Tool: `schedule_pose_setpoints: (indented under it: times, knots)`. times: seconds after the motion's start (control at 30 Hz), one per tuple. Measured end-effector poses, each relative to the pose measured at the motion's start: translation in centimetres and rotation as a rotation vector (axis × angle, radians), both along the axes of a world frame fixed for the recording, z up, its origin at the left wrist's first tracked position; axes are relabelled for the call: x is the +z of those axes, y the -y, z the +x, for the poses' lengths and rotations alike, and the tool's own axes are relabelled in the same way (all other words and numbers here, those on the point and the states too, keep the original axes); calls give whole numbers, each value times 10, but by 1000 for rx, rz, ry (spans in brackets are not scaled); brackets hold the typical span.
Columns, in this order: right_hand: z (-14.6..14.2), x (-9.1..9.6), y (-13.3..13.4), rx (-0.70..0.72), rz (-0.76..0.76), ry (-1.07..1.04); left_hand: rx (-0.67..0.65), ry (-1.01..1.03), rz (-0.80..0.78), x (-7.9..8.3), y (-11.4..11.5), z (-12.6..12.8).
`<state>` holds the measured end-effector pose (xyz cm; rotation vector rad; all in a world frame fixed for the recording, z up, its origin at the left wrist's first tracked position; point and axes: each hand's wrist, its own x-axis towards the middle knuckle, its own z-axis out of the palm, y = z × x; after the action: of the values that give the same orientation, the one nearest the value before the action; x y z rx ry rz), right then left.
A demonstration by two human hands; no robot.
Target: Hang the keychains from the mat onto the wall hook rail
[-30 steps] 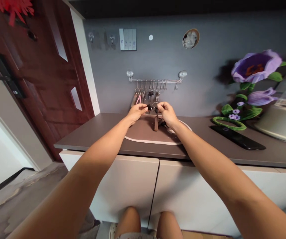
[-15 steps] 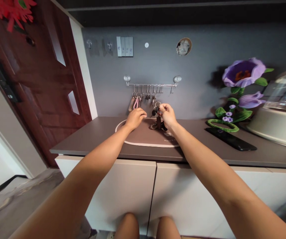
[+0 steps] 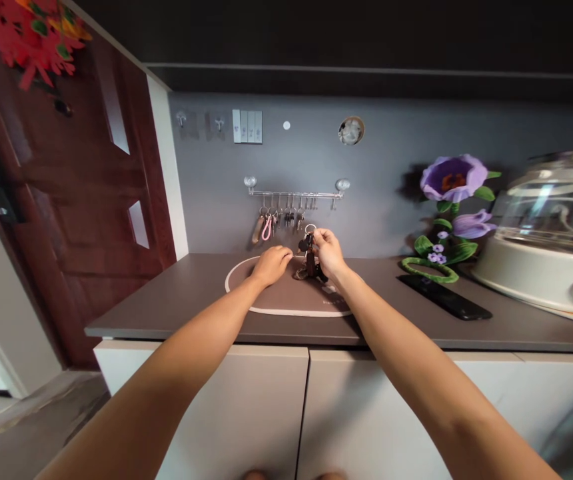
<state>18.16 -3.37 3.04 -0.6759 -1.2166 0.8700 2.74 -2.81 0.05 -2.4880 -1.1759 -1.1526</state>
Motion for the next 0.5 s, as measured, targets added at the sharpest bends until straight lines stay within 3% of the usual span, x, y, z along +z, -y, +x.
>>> schedule_pose_setpoints:
  times: [0.23,0.5]
  knots:
    - [3,5,-3,-47,-18,-3,-24,50,-30,-5,-5,2]
    - [5,36,-19,-108,-42,33,-45,119,-69,-7,-9,5]
